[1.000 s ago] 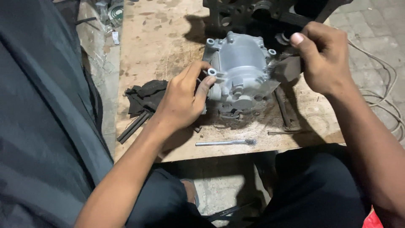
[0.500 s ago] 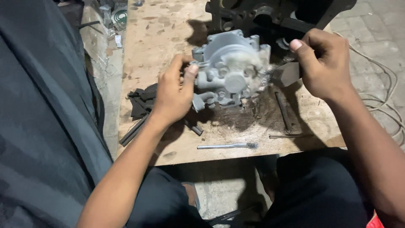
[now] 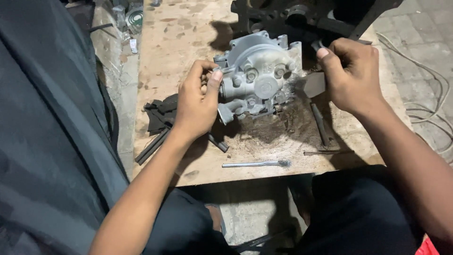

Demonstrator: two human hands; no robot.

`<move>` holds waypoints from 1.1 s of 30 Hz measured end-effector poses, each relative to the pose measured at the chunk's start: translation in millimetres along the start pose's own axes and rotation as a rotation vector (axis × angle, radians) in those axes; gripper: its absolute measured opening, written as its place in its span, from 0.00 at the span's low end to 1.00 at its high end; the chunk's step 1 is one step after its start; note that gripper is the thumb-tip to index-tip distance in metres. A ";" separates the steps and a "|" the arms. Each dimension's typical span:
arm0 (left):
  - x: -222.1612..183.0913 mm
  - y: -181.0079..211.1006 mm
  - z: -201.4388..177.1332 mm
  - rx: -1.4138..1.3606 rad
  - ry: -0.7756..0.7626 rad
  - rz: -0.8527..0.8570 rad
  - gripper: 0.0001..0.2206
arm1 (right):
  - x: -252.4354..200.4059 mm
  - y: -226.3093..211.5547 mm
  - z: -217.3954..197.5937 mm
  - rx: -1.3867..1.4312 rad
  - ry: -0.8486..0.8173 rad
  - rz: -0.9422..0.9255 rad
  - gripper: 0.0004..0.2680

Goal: Scrubbing and cleaning a metal mechanical component using a wire brush and a scribe.

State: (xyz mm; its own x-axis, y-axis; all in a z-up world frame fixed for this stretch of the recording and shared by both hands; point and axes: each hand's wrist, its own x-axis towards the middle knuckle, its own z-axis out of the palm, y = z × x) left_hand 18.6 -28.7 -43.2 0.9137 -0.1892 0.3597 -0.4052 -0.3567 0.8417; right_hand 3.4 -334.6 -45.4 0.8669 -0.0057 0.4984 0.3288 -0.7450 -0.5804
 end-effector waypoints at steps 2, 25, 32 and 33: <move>-2.1 5.4 1.0 -0.009 -0.003 -0.024 0.10 | 0.5 2.0 0.0 0.006 0.006 0.018 0.17; 5.8 -5.0 -10.3 0.053 -0.101 -0.042 0.13 | 40.5 -60.6 15.3 -0.570 0.371 -0.678 0.13; 6.5 -12.0 -12.2 0.069 -0.070 0.047 0.15 | 30.6 -79.9 16.4 -0.398 0.262 -0.632 0.13; 6.8 -13.7 -11.6 0.076 -0.061 0.040 0.13 | 30.3 -83.3 20.2 -0.440 0.249 -0.708 0.12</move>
State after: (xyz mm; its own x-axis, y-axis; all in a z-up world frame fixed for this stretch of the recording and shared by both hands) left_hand 30.7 -14.5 -47.6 0.8941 -0.2595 0.3650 -0.4445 -0.4154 0.7937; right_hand 9.8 -259.3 5.0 0.3888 0.4492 0.8044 0.5402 -0.8184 0.1959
